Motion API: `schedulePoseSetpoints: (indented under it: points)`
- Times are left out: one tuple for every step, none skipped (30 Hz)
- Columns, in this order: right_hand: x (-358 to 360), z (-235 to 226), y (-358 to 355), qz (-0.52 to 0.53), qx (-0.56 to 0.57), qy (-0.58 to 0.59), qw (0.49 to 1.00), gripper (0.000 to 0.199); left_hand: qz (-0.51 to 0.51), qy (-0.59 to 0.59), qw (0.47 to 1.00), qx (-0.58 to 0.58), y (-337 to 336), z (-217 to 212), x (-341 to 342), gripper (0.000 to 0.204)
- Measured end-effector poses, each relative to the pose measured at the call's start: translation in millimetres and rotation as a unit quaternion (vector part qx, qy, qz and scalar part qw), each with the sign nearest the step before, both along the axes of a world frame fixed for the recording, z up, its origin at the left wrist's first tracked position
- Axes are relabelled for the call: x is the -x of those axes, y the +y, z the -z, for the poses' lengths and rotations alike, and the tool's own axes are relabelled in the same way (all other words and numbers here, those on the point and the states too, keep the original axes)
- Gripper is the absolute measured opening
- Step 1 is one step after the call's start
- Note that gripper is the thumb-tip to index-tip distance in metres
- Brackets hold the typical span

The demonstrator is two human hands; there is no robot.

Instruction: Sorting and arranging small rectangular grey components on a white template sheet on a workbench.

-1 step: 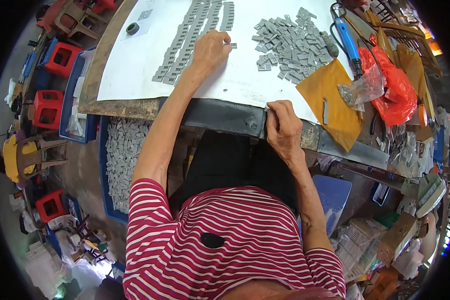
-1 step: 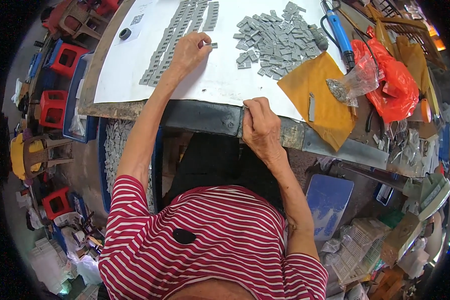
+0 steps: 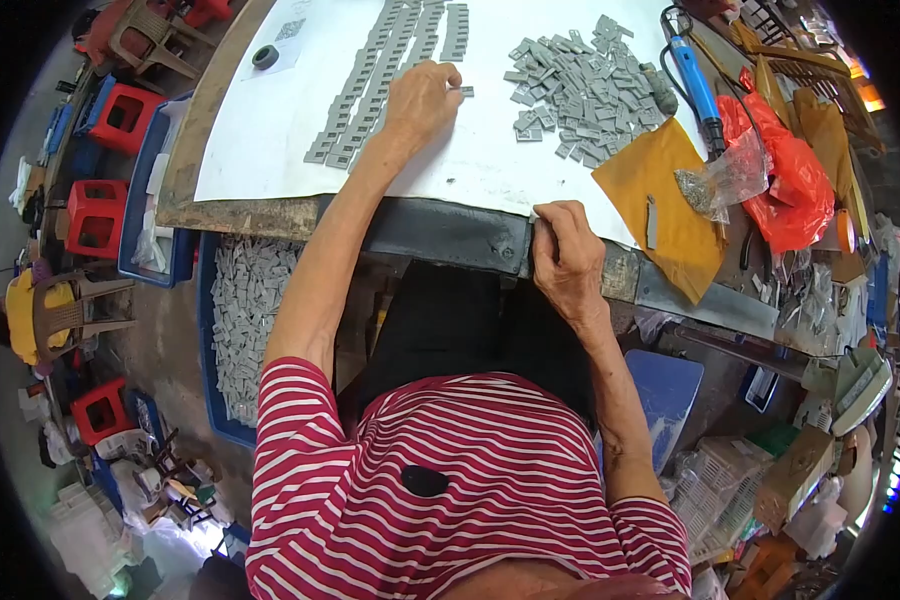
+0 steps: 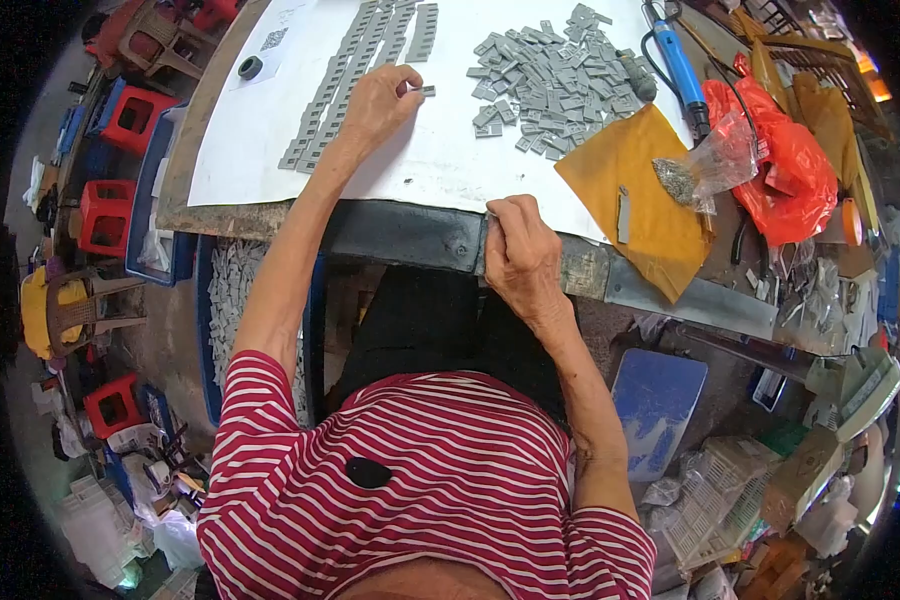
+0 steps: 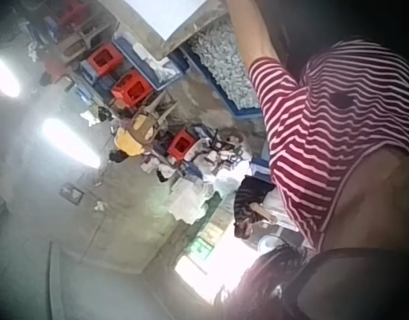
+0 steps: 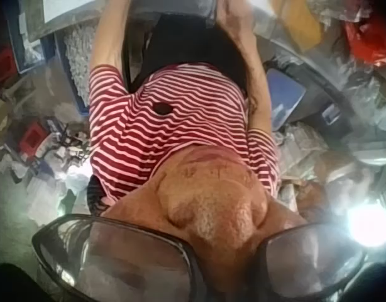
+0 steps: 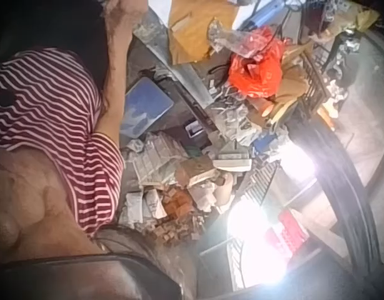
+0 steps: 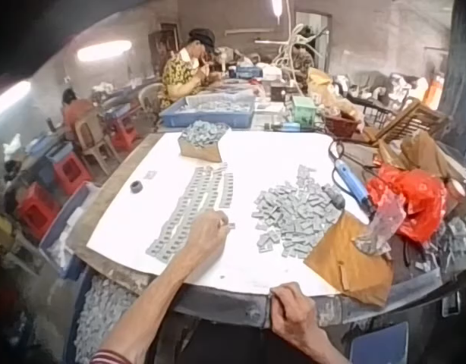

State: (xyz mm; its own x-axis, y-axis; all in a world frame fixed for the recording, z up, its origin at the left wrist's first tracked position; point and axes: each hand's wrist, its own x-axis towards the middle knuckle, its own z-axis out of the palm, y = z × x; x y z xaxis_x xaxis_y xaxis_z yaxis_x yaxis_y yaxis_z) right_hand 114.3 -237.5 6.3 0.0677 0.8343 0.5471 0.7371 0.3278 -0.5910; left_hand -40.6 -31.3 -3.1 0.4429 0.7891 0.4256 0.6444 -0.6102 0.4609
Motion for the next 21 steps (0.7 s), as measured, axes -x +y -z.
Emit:
schedulePoseSetpoints:
  points:
    - [0.2,-0.4,0.2,-0.001,-0.002,0.005,1.000,0.018,-0.001,0.001,1.000,0.002,-1.5,-1.6,-0.2,0.017]
    - [0.2,-0.6,0.3,-0.001,-0.003,0.011,1.000,0.018,-0.003,0.003,1.000,0.005,-2.8,-2.9,-0.7,0.016]
    - [-0.2,-0.6,0.3,-0.002,-0.003,0.011,1.000,0.018,-0.003,0.003,1.000,0.005,-3.5,-3.3,-1.9,0.016]
    - [-0.2,-0.5,0.3,-0.003,-0.003,0.013,1.000,0.018,-0.007,0.003,1.000,-0.008,-3.7,-3.3,-2.7,0.016]
    - [-0.2,-0.6,0.5,-0.004,-0.003,0.015,1.000,0.018,-0.010,0.004,1.000,-0.020,-3.5,-3.6,-3.1,0.015]
    - [-0.4,-0.9,0.8,-0.004,-0.004,0.015,1.000,0.018,-0.010,0.004,1.000,-0.021,-2.8,-4.2,-3.1,0.015]
    - [-0.5,-1.0,1.1,-0.006,-0.004,0.018,1.000,0.018,-0.008,0.003,1.000,-0.016,-1.9,-3.9,-3.0,0.015]
    - [-0.6,-1.1,1.2,-0.007,-0.005,0.021,1.000,0.017,-0.005,0.001,1.000,-0.011,-0.9,-3.6,-3.0,0.015]
    - [-0.4,-1.2,1.1,-0.007,-0.005,0.021,1.000,0.017,-0.005,0.001,1.000,-0.011,0.0,-3.3,-3.2,0.015]
    - [-0.4,-1.3,1.2,-0.009,-0.005,0.024,1.000,0.017,-0.010,0.008,1.000,-0.014,1.6,-2.5,-3.4,0.014]
    - [-0.4,-1.5,1.2,-0.010,-0.006,0.026,1.000,0.017,-0.014,0.015,1.000,-0.016,3.1,-1.8,-3.7,0.013]
    - [-0.4,-1.5,1.1,-0.010,-0.007,0.026,1.000,0.017,-0.014,0.015,1.000,-0.017,4.6,-1.1,-4.2,0.013]
    - [-0.6,-1.5,0.9,-0.010,-0.006,0.029,1.000,0.017,-0.021,0.016,0.999,-0.023,6.6,-0.2,-5.2,0.012]
    - [-0.8,-1.4,0.9,-0.009,-0.006,0.031,0.999,0.017,-0.027,0.017,0.999,-0.030,8.8,0.5,-6.3,0.012]
    - [-1.0,-1.4,0.9,-0.008,-0.007,0.031,0.999,0.017,-0.026,0.017,0.999,-0.031,11.3,1.0,-7.1,0.012]
    - [-1.0,-1.4,0.6,-0.009,-0.002,0.033,0.999,0.017,-0.035,0.019,0.998,-0.042,14.0,1.9,-7.3,0.010]
    - [-1.1,-1.5,0.5,-0.009,0.003,0.036,0.999,0.017,-0.043,0.022,0.997,-0.053,16.9,2.6,-7.4,0.009]
    - [-1.4,-1.6,0.7,-0.008,0.003,0.036,0.999,0.017,-0.042,0.022,0.997,-0.053,20.3,3.3,-7.4,0.009]
    - [-1.8,-1.6,0.7,-0.015,0.003,0.034,0.999,0.019,-0.055,0.037,0.995,-0.072,23.1,3.5,-7.4,0.007]
    - [-2.1,-1.5,0.7,-0.021,0.004,0.033,0.999,0.021,-0.067,0.052,0.992,-0.091,25.5,4.0,-7.4,0.006]
    - [-2.2,-1.4,0.7,-0.021,0.005,0.033,0.999,0.021,-0.067,0.052,0.992,-0.090,27.7,4.8,-7.4,0.006]
